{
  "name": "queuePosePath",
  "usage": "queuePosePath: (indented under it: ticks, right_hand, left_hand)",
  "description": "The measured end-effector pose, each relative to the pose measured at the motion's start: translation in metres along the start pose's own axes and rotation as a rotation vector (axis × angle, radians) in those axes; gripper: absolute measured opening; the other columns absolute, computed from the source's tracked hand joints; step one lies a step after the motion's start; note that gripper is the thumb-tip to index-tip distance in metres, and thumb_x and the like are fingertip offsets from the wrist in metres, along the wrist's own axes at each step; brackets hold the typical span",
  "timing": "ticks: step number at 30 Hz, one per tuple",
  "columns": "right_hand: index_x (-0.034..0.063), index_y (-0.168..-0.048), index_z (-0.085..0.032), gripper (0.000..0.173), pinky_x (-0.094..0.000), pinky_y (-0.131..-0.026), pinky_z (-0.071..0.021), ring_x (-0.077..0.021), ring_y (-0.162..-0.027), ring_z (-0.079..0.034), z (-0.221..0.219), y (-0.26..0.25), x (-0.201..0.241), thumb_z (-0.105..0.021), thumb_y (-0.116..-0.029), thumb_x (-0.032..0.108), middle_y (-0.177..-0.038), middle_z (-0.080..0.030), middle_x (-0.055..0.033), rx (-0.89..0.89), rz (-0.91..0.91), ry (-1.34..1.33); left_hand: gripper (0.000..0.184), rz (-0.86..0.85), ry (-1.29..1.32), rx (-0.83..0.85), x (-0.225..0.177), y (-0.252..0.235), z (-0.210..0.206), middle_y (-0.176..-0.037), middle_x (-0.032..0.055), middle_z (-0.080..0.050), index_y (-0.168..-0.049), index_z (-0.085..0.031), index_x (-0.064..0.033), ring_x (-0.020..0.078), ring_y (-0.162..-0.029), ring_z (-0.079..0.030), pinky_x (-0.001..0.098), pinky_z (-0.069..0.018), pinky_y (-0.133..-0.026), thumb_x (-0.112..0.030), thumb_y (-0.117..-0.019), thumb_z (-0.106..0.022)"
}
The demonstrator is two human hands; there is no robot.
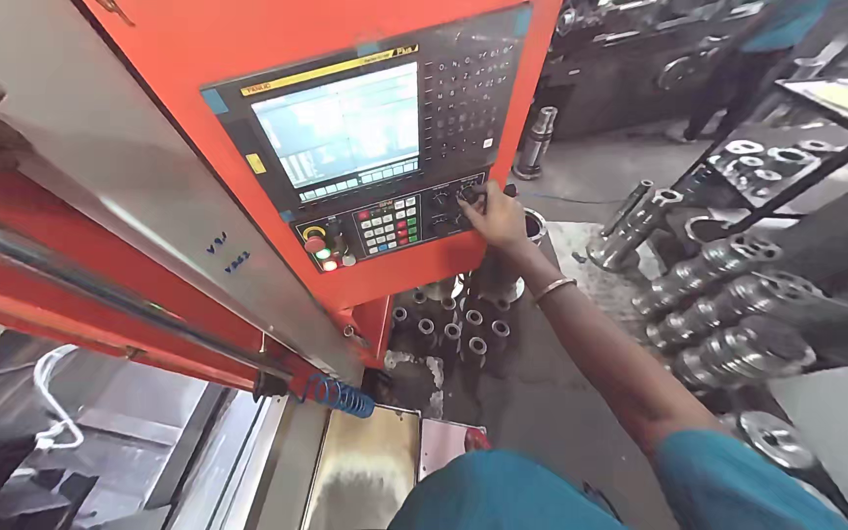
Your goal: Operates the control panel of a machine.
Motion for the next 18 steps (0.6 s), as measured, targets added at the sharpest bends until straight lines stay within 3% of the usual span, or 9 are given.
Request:
queuePosePath:
  ticks: [1, 4, 6, 8, 10, 12, 14, 16, 18]
  right_hand:
    - [0.0069, -0.131, -0.056, 0.051, -0.0641, -0.064, -0.0546, -0.0373, -0.073, -0.07, 0.0, -0.001, -0.001, -0.066, -0.0986, 0.045, -0.085, -0.07, -0.0148, 0.041, -0.002, 0.011]
    - [0.0091, -0.133, -0.057, 0.054, -0.067, -0.068, -0.0535, -0.0391, -0.076, -0.07, 0.006, -0.009, 0.004, -0.062, -0.0992, 0.051, -0.084, -0.071, -0.0143, 0.18, 0.003, 0.076]
    - [0.012, -0.128, -0.064, 0.046, -0.068, -0.073, -0.0529, -0.0388, -0.081, -0.07, 0.018, -0.012, 0.008, -0.058, -0.1016, 0.049, -0.088, -0.072, -0.0137, 0.226, -0.001, 0.094]
    - [0.0102, -0.117, -0.07, 0.037, -0.0669, -0.073, -0.0537, -0.0371, -0.081, -0.07, 0.045, -0.016, 0.018, -0.058, -0.103, 0.043, -0.089, -0.072, -0.0139, 0.114, 0.032, 0.038]
    - [0.0051, -0.121, -0.065, 0.038, -0.0621, -0.073, -0.0553, -0.0356, -0.081, -0.07, 0.084, -0.023, 0.027, -0.057, -0.1045, 0.038, -0.094, -0.071, -0.0171, -0.1, 0.057, -0.087]
    - [0.0048, -0.136, -0.055, 0.052, -0.0545, -0.083, -0.0573, -0.0324, -0.095, -0.07, 0.113, -0.043, 0.026, -0.056, -0.1035, 0.045, -0.112, -0.068, -0.019, -0.282, 0.005, -0.193]
    - [0.0091, -0.153, -0.041, 0.083, -0.0506, -0.102, -0.0513, -0.0302, -0.12, -0.062, 0.121, -0.069, 0.026, -0.065, -0.0925, 0.06, -0.137, -0.059, -0.0186, -0.326, -0.098, -0.274]
    - [0.008, -0.164, -0.015, 0.118, -0.058, -0.115, -0.0389, -0.0392, -0.143, -0.043, 0.113, -0.073, 0.047, -0.074, -0.0806, 0.067, -0.158, -0.038, -0.0248, -0.222, -0.193, -0.27]
    - [0.0057, -0.165, 0.003, 0.138, -0.0632, -0.116, -0.0328, -0.0479, -0.149, -0.029, 0.103, -0.069, 0.069, -0.08, -0.0735, 0.069, -0.166, -0.018, -0.03, -0.167, -0.257, -0.224]
  left_hand:
    - [0.023, -0.024, -0.035, -0.035, -0.014, 0.012, -0.006, -0.058, -0.0111, -0.052, -0.079, -0.053, -0.0113, -0.0086, -0.048, -0.047, 0.007, -0.039, -0.046, 0.001, -0.0988, -0.053]
    - [0.02, -0.057, -0.115, -0.013, -0.026, 0.024, -0.003, -0.063, -0.0096, -0.052, -0.087, -0.054, -0.0107, -0.0059, -0.049, -0.049, 0.0097, -0.0407, -0.046, -0.008, -0.1051, -0.048]
    - [0.012, -0.022, -0.161, 0.024, -0.032, 0.031, -0.003, -0.066, -0.0078, -0.052, -0.091, -0.053, -0.0108, -0.0066, -0.051, -0.051, 0.008, -0.041, -0.045, -0.01, -0.1023, -0.049]
    - [0.006, 0.049, -0.323, 0.078, -0.057, 0.05, -0.012, -0.074, -0.0054, -0.05, -0.098, -0.053, -0.0076, -0.0057, -0.059, -0.049, 0.0091, -0.0412, -0.053, -0.008, -0.1025, -0.05]
    - [0.012, 0.204, -0.497, 0.255, -0.072, 0.05, -0.018, -0.067, -0.0034, -0.059, -0.087, -0.054, -0.0072, -0.0035, -0.055, -0.057, 0.012, -0.0476, -0.049, -0.005, -0.0989, -0.057]
    - [0.01, 0.09, -0.374, 0.201, -0.056, 0.042, -0.015, -0.076, -0.0049, -0.057, -0.095, -0.054, -0.0076, -0.0055, -0.064, -0.056, 0.0101, -0.0474, -0.058, 0.002, -0.0923, -0.056]
    - [0.01, -0.094, -0.219, 0.081, -0.035, 0.034, -0.01, -0.079, -0.007, -0.055, -0.097, -0.055, -0.0078, -0.007, -0.068, -0.054, 0.0097, -0.0458, -0.063, -0.001, -0.0897, -0.054]
    - [0.014, -0.099, -0.072, 0.081, -0.035, 0.039, -0.014, -0.073, -0.0081, -0.058, -0.089, -0.053, -0.0106, -0.0049, -0.064, -0.056, 0.0117, -0.0487, -0.062, 0.003, -0.0906, -0.05]
    - [0.02, 0.05, -0.213, 0.154, -0.054, 0.058, -0.022, -0.068, -0.0112, -0.058, -0.086, -0.051, -0.0145, -0.0082, -0.057, -0.055, 0.0079, -0.0451, -0.054, 0.003, -0.0958, -0.048]
Point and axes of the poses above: each hand's wrist, its own y-axis away from the middle knuckle, its own z-axis out of the back of the hand, x = y × z, the point moved 8 cm from there along -y, towards the middle knuckle
